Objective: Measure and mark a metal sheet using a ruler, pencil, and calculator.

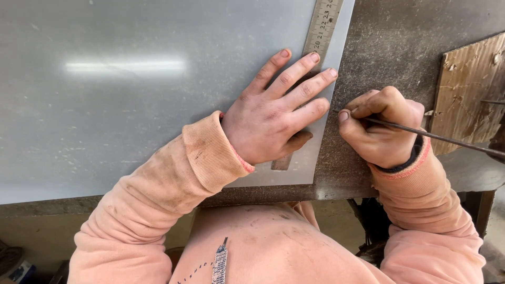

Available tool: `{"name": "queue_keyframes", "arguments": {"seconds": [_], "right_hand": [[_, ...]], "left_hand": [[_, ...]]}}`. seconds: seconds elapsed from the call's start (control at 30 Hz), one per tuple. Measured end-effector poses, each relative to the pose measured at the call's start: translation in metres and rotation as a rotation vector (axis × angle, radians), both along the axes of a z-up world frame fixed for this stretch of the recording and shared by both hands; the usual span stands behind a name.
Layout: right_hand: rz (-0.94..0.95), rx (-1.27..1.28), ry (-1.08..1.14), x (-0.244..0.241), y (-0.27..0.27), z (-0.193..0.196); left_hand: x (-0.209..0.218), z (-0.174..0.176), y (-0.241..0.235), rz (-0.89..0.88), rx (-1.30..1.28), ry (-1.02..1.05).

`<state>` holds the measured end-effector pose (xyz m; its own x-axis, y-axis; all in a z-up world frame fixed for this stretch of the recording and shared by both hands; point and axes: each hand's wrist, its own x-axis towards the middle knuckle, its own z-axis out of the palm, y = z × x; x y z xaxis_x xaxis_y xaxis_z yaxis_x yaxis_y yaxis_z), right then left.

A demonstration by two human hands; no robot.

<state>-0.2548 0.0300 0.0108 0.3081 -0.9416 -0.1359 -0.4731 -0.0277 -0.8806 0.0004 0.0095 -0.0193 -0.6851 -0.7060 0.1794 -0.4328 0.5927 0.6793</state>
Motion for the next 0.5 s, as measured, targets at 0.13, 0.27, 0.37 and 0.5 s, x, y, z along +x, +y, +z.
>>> {"name": "queue_keyframes", "arguments": {"seconds": [0.13, 0.27, 0.37, 0.5], "right_hand": [[0.031, -0.022, -0.007, 0.0002, -0.0008, -0.0022], [0.048, -0.036, 0.023, 0.0007, -0.0014, -0.0017], [0.054, -0.038, 0.034, 0.0006, -0.0014, -0.0017], [0.060, -0.045, 0.053, 0.0030, -0.0016, 0.0012]], "left_hand": [[-0.0001, 0.0001, -0.0001, -0.001, 0.009, 0.004], [0.0007, 0.0003, -0.0001, -0.004, 0.010, 0.004], [0.0010, 0.0006, -0.0001, -0.007, 0.013, 0.008], [0.0007, -0.0015, 0.0005, -0.003, 0.007, 0.004]]}}
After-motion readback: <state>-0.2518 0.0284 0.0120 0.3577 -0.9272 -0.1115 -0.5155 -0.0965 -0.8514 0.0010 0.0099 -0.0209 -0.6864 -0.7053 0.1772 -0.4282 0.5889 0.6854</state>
